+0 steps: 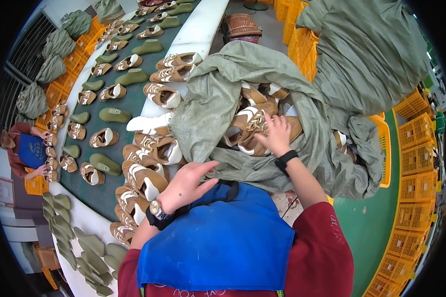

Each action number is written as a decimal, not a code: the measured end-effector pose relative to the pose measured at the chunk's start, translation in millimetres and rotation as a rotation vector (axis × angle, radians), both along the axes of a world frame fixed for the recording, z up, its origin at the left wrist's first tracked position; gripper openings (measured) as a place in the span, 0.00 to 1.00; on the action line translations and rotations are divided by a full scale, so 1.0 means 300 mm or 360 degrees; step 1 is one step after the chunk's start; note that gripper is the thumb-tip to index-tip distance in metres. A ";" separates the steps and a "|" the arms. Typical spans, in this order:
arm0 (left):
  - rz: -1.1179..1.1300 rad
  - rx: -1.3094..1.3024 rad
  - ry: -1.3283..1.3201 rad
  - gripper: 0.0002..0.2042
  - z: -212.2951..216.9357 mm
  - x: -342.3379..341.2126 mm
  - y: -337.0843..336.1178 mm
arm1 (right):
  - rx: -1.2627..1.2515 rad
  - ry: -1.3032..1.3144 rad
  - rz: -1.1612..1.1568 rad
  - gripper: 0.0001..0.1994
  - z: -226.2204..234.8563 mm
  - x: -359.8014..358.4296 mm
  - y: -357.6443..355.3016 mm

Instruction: Organizing finished shoes and shoe lasts on a conveyor belt in a factory.

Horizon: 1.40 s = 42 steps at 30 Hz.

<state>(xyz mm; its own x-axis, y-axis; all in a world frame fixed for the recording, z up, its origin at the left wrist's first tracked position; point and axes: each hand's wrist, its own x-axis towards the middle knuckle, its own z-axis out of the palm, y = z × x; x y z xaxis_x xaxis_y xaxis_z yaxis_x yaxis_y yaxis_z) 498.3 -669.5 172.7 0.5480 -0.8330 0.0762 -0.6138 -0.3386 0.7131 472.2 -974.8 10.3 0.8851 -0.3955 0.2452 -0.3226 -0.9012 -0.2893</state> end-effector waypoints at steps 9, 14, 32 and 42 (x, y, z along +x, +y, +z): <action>0.0025 0.0081 -0.0038 0.19 -0.023 0.038 0.007 | -0.0072 0.0102 0.0307 0.39 0.008 0.139 0.137; -0.0030 0.0166 0.0025 0.20 -0.003 0.050 0.008 | 0.0102 -0.0216 0.0206 0.20 -0.079 0.279 0.041; 0.0859 -0.1001 0.1453 0.24 -0.077 0.147 0.063 | 0.2027 0.0270 0.0988 0.26 0.316 0.326 -0.037; 0.1213 -0.1399 0.1450 0.23 -0.045 0.088 0.210 | 0.0657 0.0501 0.0223 0.30 -0.115 0.544 -0.272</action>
<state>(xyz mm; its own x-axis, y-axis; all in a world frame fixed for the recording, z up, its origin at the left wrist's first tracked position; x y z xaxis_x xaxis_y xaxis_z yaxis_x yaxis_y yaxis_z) 524.8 -606.7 159.3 0.9574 -0.1980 -0.2103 0.2715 0.3690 0.8889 635.3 -1056.3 -24.2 0.9420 -0.2756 -0.1914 -0.3355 -0.7736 -0.5375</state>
